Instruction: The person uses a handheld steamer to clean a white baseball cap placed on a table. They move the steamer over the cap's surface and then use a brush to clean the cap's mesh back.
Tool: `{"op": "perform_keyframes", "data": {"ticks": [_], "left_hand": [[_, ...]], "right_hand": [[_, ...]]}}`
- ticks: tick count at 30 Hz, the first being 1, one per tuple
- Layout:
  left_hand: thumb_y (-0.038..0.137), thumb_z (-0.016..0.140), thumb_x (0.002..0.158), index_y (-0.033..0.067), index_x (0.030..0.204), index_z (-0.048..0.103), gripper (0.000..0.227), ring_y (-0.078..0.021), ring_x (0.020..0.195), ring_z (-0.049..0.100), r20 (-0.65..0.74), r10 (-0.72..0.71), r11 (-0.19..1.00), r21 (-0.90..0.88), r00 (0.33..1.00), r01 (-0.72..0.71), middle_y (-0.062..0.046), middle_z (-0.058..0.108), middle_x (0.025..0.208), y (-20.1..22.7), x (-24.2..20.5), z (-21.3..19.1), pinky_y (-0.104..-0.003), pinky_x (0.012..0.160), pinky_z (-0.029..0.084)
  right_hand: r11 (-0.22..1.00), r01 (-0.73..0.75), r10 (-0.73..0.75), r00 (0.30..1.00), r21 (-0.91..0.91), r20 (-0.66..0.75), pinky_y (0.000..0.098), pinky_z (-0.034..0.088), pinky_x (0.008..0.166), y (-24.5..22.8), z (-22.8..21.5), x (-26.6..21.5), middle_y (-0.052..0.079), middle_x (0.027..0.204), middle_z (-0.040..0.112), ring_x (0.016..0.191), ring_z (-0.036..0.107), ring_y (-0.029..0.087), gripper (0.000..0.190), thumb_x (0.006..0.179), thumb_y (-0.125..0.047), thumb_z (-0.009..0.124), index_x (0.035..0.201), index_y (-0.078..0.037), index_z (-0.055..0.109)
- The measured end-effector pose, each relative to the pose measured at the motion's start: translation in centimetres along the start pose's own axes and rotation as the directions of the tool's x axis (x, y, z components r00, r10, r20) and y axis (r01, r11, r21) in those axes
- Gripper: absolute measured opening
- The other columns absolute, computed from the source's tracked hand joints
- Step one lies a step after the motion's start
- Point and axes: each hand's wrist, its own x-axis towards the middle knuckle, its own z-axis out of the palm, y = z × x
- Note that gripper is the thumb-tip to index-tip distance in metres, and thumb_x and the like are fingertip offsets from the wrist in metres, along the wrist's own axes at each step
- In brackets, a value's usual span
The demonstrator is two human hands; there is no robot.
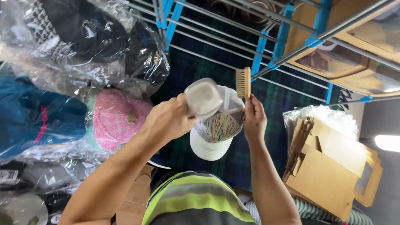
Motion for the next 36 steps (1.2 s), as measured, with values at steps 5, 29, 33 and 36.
{"op": "perform_keyframes", "data": {"ticks": [5,29,33,36], "left_hand": [[0.040,0.065,0.080,-0.0003,0.102,0.060,0.047,-0.0466,0.075,0.073,0.092,-0.030,1.000,-0.007,0.995,0.031,-0.021,0.067,0.080,2.1,2.3,1.0,-0.054,0.067,0.060],[0.028,0.068,0.072,0.0084,0.061,0.061,0.024,-0.0342,0.053,0.059,-0.095,-0.595,0.752,-0.417,0.798,0.511,-0.013,0.052,0.051,-8.5,-8.5,6.1,-0.036,0.058,0.045],[0.019,0.062,0.071,0.0152,0.061,0.054,0.013,-0.0179,0.048,0.047,-0.240,-0.579,0.797,-0.368,0.779,0.480,-0.007,0.036,0.050,-6.6,-8.8,3.9,-0.024,0.057,0.037],[0.026,0.064,0.074,0.0111,0.066,0.061,0.017,-0.0367,0.052,0.052,-0.132,-0.625,0.749,-0.381,0.770,0.542,-0.017,0.050,0.056,-6.6,-9.1,3.8,-0.031,0.056,0.033]], "right_hand": [[0.992,0.016,-0.011,0.999,-0.122,0.047,0.0345,0.056,0.058,-1.6,-0.5,-0.3,0.010,0.079,0.069,0.062,0.063,0.018,0.036,0.105,-0.029,0.064,0.135,-0.010,0.067],[0.181,0.930,0.051,0.316,-0.320,0.947,0.0442,0.059,0.067,-16.6,3.0,2.2,0.003,0.078,0.070,0.075,0.072,0.030,0.024,0.096,-0.046,0.055,0.109,-0.038,0.074],[0.030,0.971,0.151,0.231,-0.238,0.961,0.0435,0.059,0.069,-18.9,10.3,2.2,0.004,0.080,0.076,0.081,0.076,0.028,0.028,0.090,-0.044,0.060,0.095,-0.024,0.080],[-0.148,0.887,0.012,0.443,-0.437,0.896,0.0515,0.053,0.057,-10.1,16.1,7.4,0.002,0.071,0.072,0.069,0.072,0.031,0.018,0.090,-0.027,0.064,0.082,-0.023,0.080]]}}
